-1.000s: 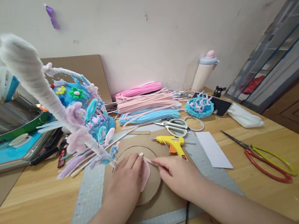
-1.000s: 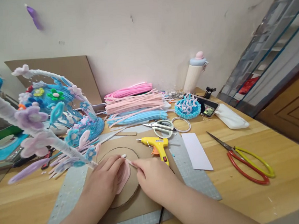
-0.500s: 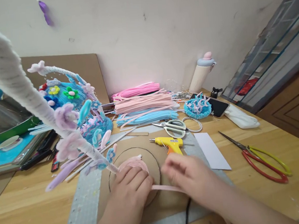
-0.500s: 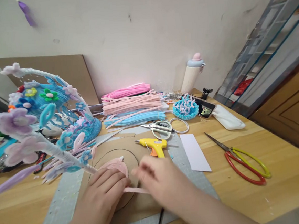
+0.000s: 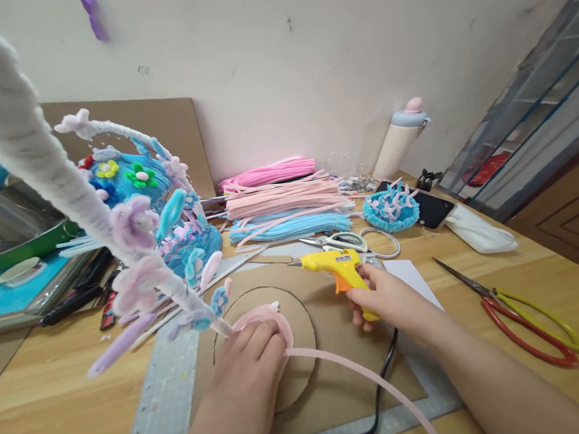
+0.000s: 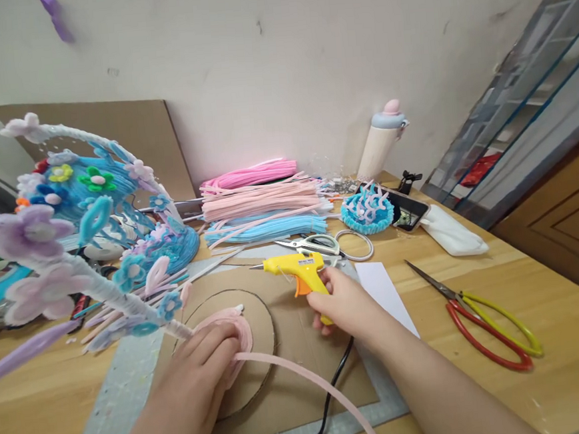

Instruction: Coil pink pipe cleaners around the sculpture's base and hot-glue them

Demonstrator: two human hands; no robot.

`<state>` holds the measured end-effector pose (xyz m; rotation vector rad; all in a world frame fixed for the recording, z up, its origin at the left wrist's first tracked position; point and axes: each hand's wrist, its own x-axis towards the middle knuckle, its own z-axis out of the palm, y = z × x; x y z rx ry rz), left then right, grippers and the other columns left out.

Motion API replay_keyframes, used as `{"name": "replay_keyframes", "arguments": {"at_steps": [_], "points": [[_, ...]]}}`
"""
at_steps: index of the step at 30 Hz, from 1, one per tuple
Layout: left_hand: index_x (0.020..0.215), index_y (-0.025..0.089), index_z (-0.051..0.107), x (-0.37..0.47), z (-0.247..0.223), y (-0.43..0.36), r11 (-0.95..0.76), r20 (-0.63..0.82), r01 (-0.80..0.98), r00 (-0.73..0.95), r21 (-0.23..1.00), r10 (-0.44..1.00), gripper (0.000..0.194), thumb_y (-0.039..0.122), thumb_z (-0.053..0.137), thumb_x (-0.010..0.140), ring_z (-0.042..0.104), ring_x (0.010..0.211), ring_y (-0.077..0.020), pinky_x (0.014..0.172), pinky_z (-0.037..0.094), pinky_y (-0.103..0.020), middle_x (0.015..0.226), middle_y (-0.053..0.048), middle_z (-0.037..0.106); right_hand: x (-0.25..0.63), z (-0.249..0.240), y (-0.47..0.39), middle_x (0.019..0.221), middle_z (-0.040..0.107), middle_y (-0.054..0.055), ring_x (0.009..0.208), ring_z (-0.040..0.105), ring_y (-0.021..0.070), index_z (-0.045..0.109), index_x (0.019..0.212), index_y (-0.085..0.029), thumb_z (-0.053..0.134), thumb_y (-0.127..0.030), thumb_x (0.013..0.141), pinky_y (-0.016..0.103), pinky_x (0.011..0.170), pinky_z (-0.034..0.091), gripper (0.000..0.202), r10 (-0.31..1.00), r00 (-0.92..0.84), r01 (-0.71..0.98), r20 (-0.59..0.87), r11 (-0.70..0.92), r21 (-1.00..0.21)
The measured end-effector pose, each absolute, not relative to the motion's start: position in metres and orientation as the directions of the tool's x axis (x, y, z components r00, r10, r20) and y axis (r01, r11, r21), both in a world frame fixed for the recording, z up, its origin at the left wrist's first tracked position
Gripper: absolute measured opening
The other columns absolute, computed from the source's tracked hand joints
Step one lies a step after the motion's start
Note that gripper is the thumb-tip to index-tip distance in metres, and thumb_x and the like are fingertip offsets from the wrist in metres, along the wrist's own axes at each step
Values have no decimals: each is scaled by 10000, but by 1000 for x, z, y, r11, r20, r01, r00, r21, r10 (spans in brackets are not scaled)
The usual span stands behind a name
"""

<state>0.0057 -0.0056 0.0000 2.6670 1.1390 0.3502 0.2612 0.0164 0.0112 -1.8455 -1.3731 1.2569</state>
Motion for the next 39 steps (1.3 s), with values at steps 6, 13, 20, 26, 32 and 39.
{"name": "replay_keyframes", "arguments": {"at_steps": [6,13,20,26,32,39], "points": [[1173,220,505,5,-2,-3,-683,152,679,670,269,726,282,121,397,932,411,1289,-237,1060,394,-464,1325,-73,517,260,12,11,809,687,43,670,645,106,619,940,-151,619,-137,677,188,597,500,264,751,-403,-429,-523,-660,-617],[1241,220,499,3,0,-2,-732,175,663,711,154,681,411,84,434,859,470,1262,-250,1018,452,-452,1331,-64,553,251,2,9,789,614,38,509,373,37,676,923,-130,674,-334,783,118,412,299,247,739,-495,-565,-457,-673,-477],[1227,207,532,1,0,0,-761,256,645,725,75,640,444,90,420,814,597,1117,-233,891,538,-376,1237,-57,638,253,-1,6,931,594,32,612,432,82,628,1032,-172,732,-456,742,207,537,367,419,846,-269,-43,-460,-488,-872],[1256,239,523,0,-1,1,-760,257,644,722,90,642,476,117,412,809,598,1113,-225,905,526,-357,1238,-51,638,250,-11,-2,564,428,-61,502,377,92,578,944,-144,575,-653,783,228,483,326,535,796,-290,20,-531,-550,-835],[1270,226,507,-1,-4,0,-758,281,647,715,81,640,491,114,399,804,600,1108,-232,879,537,-373,1264,-47,623,246,-14,-2,564,428,-65,489,358,78,569,890,-148,618,-642,755,217,468,327,515,791,-275,-22,-547,-574,-819],[1218,200,533,3,4,1,-763,235,647,742,-4,628,426,113,388,827,632,1070,-230,840,556,-374,1218,-45,656,245,-14,-2,556,440,-66,495,368,78,566,890,-145,613,-632,767,217,471,335,504,785,-289,-3,-548,-573,-819]]}}
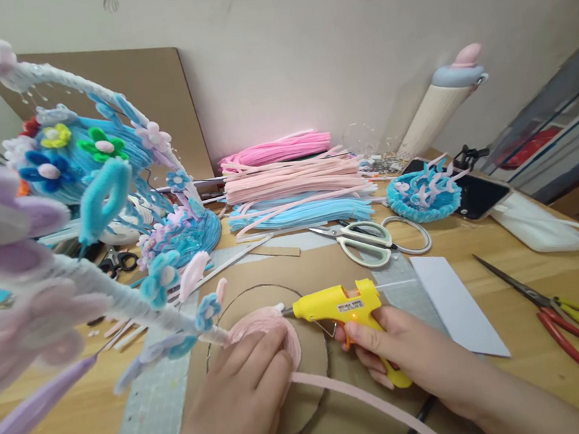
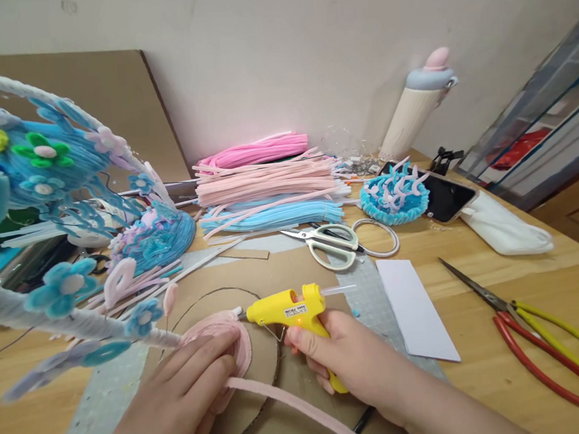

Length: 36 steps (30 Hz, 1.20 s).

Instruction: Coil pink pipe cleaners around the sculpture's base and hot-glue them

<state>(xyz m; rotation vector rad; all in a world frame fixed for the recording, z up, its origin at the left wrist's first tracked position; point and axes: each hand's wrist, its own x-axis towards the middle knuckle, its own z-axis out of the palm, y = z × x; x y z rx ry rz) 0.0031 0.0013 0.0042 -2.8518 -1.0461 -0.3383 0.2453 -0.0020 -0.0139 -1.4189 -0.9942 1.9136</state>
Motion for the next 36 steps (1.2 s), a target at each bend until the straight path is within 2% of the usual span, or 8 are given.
{"name": "replay_keyframes", "arguments": {"at_steps": [9,16,22,26,32,36], "points": [[1228,187,534,4,4,2,-771,232,637,750,-4,619,426,118,395,832,622,1084,-232,848,556,-378,1232,-59,646,246,-15,-3,550,427,-74,488,360,73,544,879,-154,602,-613,789,215,466,319,472,787,-287,-26,-547,-577,-817],[1183,232,574,4,3,-1,-727,286,676,678,117,677,398,107,383,858,624,1072,-200,880,538,-349,1191,-12,667,244,-11,-3,542,427,-75,490,359,72,549,886,-146,614,-636,765,215,468,312,509,780,-294,-12,-552,-580,-814],[1211,239,559,4,3,-1,-718,244,684,680,127,691,385,137,394,879,610,1104,-215,891,542,-385,1228,2,648,244,-12,-4,536,435,-76,491,373,76,546,884,-151,599,-657,761,219,476,324,523,776,-262,34,-573,-586,-810],[1233,240,547,4,6,-1,-721,206,684,694,108,690,401,129,406,875,612,1104,-207,886,545,-368,1247,5,638,244,-11,-3,543,442,-75,494,370,73,546,871,-155,595,-638,777,212,474,328,495,768,-266,30,-583,-598,-801],[1202,231,568,6,7,-1,-723,254,681,684,114,684,372,146,399,881,619,1089,-214,879,547,-377,1217,-4,655,241,-5,0,527,432,-74,474,361,66,556,821,-158,606,-613,776,199,451,306,460,763,-279,12,-583,-604,-797],[1213,228,560,5,8,-1,-725,221,680,695,108,684,373,142,421,877,604,1115,-215,894,541,-373,1237,-10,643,240,-8,0,543,437,-73,490,370,78,553,839,-167,623,-605,760,203,457,331,451,776,-239,17,-583,-597,-802]]}}
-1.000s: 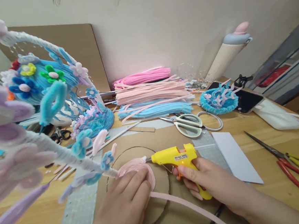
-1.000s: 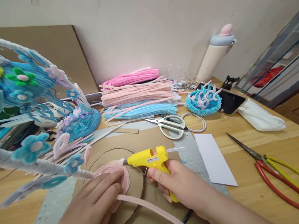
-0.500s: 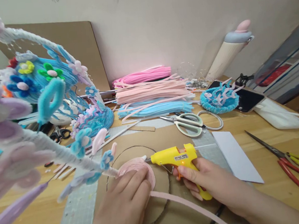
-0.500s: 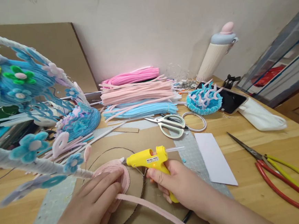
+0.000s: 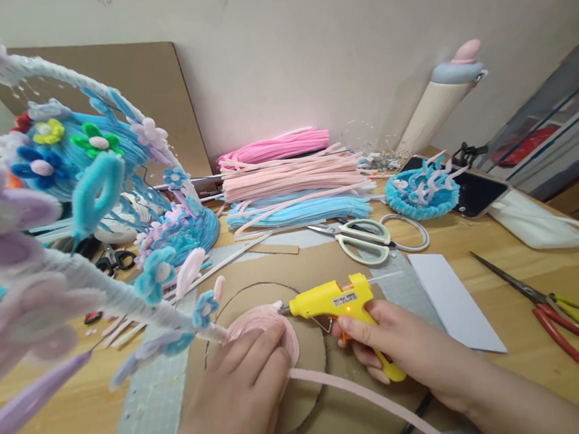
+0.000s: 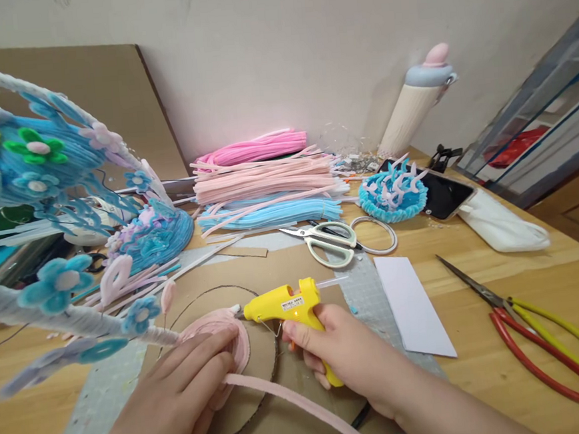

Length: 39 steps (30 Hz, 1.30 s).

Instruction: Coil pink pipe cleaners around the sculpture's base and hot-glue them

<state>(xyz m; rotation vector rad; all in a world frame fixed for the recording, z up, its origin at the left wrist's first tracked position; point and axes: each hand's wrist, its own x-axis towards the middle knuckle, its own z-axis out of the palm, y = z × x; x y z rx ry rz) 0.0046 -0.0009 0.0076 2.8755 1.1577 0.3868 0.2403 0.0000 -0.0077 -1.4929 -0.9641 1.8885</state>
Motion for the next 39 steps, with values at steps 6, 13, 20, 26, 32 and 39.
{"name": "replay_keyframes", "arguments": {"at_steps": [6,13,20,26,32,39], "points": [[1238,234,539,3,4,-2,-722,201,682,696,115,689,387,137,412,885,582,1144,-206,922,522,-367,1264,0,625,249,-13,-5,583,503,-35,512,438,112,597,917,-169,594,-618,772,232,476,342,472,790,-120,246,-602,-564,-788],[1245,258,536,2,-12,-4,-701,273,696,652,152,707,405,149,365,895,566,1158,-212,935,504,-389,1285,14,609,251,-4,-2,735,537,-2,505,380,84,604,926,-159,617,-636,740,235,473,339,512,818,-288,72,-497,-499,-863],[1212,234,564,3,2,-2,-726,253,677,687,118,681,384,129,411,876,601,1115,-201,906,531,-357,1237,-4,643,249,-16,-3,713,538,-3,519,411,92,580,964,-154,562,-666,774,236,481,317,546,812,-235,165,-534,-508,-846],[1248,219,542,3,6,-1,-721,215,682,691,126,691,408,118,423,871,581,1144,-213,931,523,-377,1259,-25,626,246,-16,-4,594,444,-54,496,376,84,546,851,-166,562,-667,772,222,467,284,508,801,-222,146,-557,-537,-831],[1255,220,531,2,1,-4,-713,237,684,675,154,699,411,128,385,882,575,1143,-227,923,522,-408,1256,-43,622,244,-16,-3,558,409,-70,479,348,80,490,786,-186,586,-653,767,218,445,281,477,808,-245,79,-535,-533,-842],[1260,236,518,3,5,-4,-705,188,693,681,148,708,415,116,400,881,557,1169,-213,947,510,-394,1280,-16,609,245,-12,-3,546,410,-63,486,360,91,502,790,-187,566,-684,753,228,457,296,502,805,-204,188,-556,-526,-830]]}}
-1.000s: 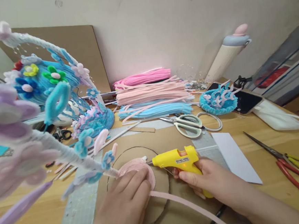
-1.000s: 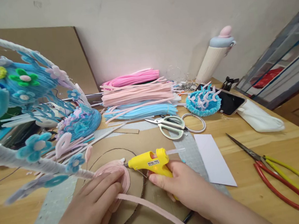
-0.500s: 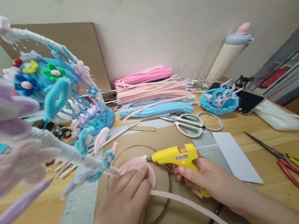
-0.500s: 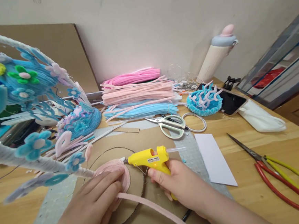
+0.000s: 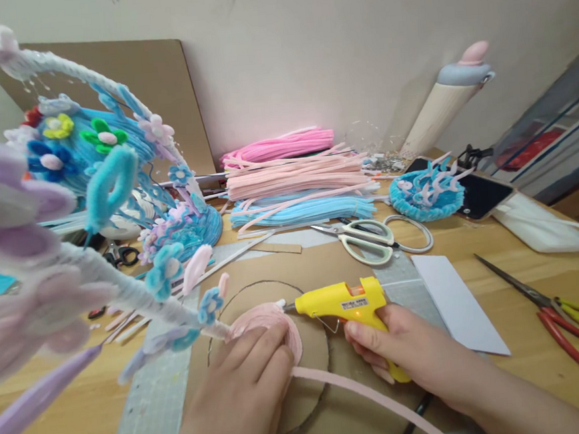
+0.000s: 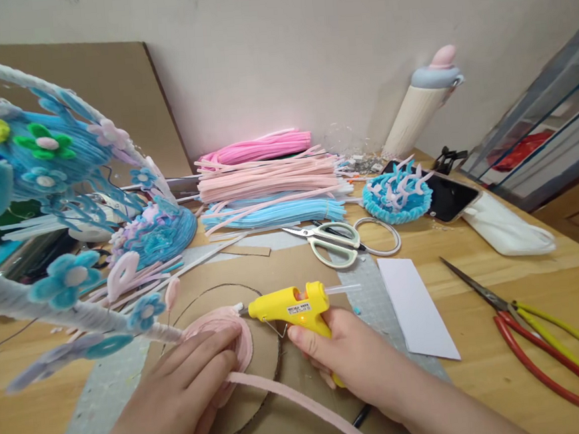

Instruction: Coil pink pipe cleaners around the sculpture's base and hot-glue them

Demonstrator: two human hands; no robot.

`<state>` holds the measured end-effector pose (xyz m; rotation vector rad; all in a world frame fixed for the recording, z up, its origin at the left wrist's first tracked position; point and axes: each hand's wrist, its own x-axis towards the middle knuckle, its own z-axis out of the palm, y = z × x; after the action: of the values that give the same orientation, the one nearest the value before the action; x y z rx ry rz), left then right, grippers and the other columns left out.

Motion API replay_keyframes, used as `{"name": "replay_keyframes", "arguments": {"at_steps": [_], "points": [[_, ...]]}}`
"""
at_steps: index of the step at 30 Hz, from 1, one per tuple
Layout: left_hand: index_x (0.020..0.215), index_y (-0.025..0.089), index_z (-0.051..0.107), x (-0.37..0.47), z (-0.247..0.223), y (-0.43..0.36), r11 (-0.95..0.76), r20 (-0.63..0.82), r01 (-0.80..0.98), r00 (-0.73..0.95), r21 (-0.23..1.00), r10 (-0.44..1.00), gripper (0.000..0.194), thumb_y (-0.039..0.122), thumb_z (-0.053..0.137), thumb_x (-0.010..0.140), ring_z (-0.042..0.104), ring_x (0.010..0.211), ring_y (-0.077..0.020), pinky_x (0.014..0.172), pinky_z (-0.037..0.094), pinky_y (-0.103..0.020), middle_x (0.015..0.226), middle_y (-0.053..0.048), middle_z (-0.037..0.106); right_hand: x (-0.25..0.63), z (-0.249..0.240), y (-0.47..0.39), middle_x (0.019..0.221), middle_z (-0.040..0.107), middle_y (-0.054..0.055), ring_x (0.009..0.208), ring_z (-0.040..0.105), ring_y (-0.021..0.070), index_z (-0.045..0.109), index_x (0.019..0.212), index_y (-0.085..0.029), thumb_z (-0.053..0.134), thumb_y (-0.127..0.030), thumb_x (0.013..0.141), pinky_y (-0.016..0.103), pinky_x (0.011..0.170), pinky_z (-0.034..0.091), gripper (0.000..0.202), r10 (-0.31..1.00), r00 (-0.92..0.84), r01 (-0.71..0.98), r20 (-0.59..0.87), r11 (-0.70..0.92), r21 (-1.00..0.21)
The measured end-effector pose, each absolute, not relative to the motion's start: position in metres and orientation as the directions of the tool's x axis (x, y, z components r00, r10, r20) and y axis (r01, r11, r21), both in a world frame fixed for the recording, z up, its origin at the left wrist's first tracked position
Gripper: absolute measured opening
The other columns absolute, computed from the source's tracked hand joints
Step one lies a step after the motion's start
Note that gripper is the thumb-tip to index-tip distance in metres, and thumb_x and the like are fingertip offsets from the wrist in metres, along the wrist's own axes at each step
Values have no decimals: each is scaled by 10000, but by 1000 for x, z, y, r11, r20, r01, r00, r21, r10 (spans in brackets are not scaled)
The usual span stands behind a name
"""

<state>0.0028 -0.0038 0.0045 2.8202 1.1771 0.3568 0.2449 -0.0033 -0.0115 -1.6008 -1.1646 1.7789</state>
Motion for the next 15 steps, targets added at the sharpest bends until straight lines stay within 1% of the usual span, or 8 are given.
{"name": "replay_keyframes", "arguments": {"at_steps": [6,11,15], "points": [[1204,224,555,3,0,-3,-715,273,682,666,154,694,387,111,378,879,587,1123,-216,911,521,-380,1237,-27,638,244,-7,-3,538,425,-55,489,388,103,535,792,-183,571,-678,747,237,477,347,499,822,-202,187,-532,-500,-845],[1223,217,545,3,2,-3,-720,247,680,681,136,690,396,109,397,872,596,1113,-218,908,522,-382,1232,-31,641,246,0,-2,541,469,-41,499,425,117,561,786,-185,592,-645,750,245,498,374,462,801,-196,248,-566,-518,-819],[1235,223,544,2,-1,-4,-712,260,688,668,139,697,417,108,391,864,591,1117,-216,914,516,-373,1240,-36,635,247,5,-1,545,480,-39,509,443,131,589,794,-196,629,-609,735,256,519,391,419,811,-203,250,-549,-499,-830]]}}
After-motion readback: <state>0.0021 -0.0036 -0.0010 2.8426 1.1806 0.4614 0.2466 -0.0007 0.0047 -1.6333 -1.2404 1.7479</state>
